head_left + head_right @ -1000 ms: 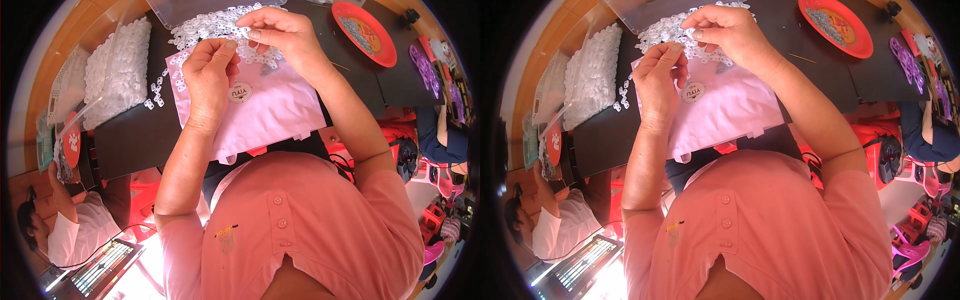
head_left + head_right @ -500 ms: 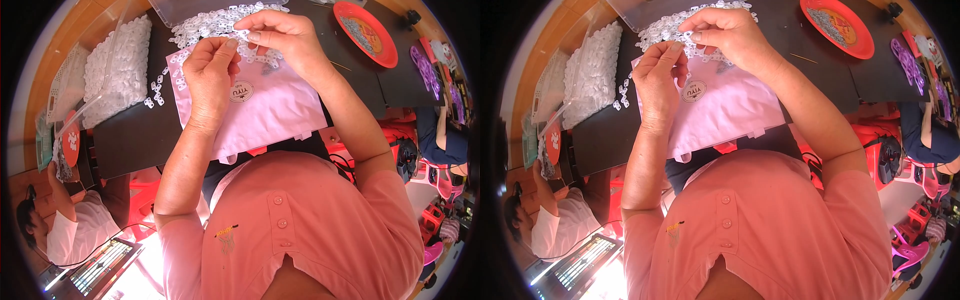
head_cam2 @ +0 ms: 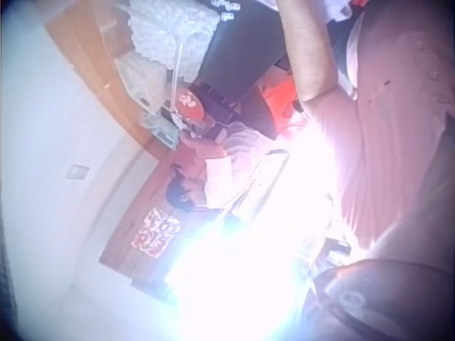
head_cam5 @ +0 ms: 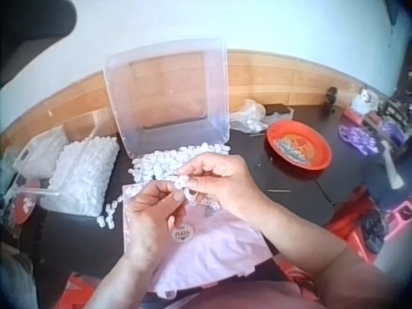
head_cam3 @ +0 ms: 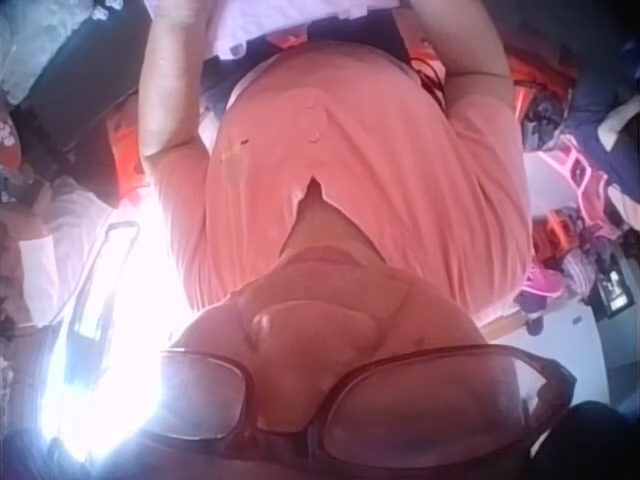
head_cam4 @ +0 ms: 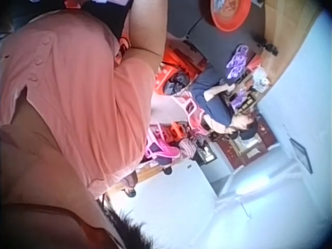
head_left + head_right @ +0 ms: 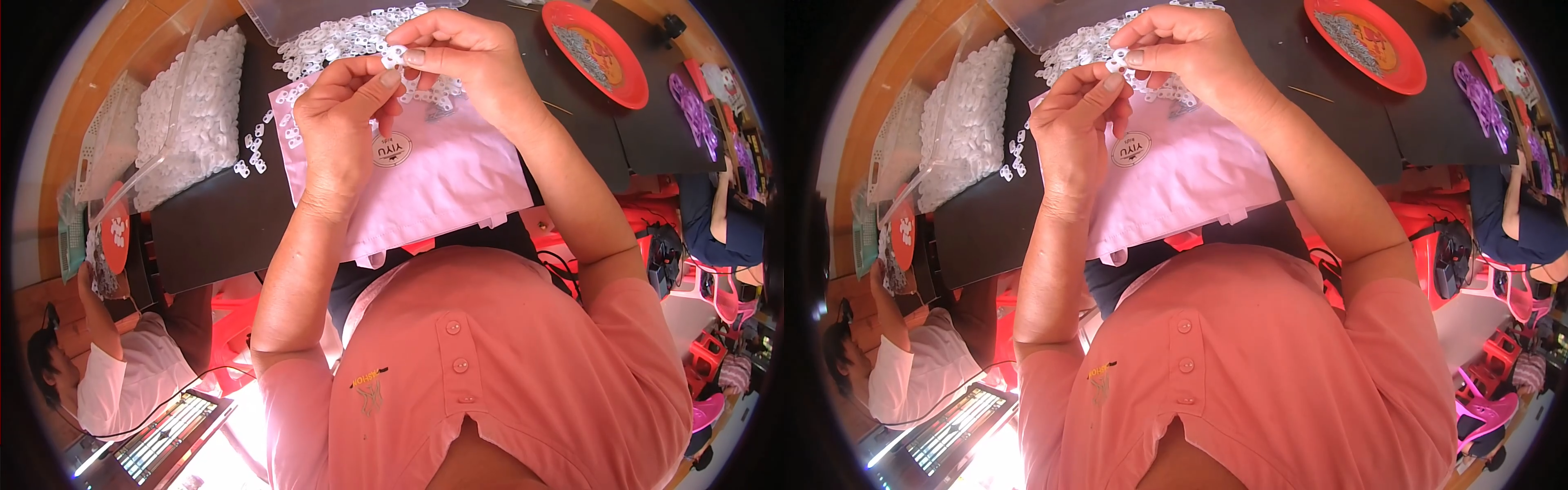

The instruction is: Attaching small white plastic clips onto a strip of white lace trim for clothing accessories.

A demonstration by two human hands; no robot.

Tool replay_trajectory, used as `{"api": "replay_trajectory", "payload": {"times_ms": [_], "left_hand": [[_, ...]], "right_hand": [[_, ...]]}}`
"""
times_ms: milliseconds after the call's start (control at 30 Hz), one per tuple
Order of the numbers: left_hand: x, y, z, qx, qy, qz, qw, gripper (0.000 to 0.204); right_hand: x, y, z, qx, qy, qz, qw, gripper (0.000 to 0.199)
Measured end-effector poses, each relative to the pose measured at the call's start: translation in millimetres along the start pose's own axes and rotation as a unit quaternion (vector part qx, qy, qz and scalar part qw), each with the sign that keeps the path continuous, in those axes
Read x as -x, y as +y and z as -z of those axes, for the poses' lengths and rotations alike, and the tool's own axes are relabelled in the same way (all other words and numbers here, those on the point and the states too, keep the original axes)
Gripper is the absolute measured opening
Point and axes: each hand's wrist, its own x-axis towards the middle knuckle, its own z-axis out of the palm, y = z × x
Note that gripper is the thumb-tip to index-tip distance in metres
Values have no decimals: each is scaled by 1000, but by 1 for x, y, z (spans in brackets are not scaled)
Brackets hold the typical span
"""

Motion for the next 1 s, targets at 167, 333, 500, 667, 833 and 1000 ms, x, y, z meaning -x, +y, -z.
{"api": "replay_trajectory", "payload": {"times_ms": [167, 333, 500, 667, 833, 1000], "left_hand": [[-1, -1, 2, 28, -13, -39, 999, 15], [0, 0, 1, 24, -25, -66, 997, 23], [1, -1, 0, -5, -48, -83, 995, 29], [3, -2, -4, -90, -85, -132, 983, 35], [7, -2, -4, -160, -60, -154, 973, 35], [6, -5, -2, -150, -62, -172, 972, 34]], "right_hand": [[2, -5, 2, 86, -6, 36, 996, 19], [1, -8, 2, 15, -22, 16, 1000, 14], [-1, -13, 8, -46, -55, -29, 997, 20], [-1, -17, 13, -41, -91, -50, 994, 27], [1, -27, 14, -38, -104, -76, 991, 27], [0, -21, 15, -18, -71, -109, 991, 16]]}}
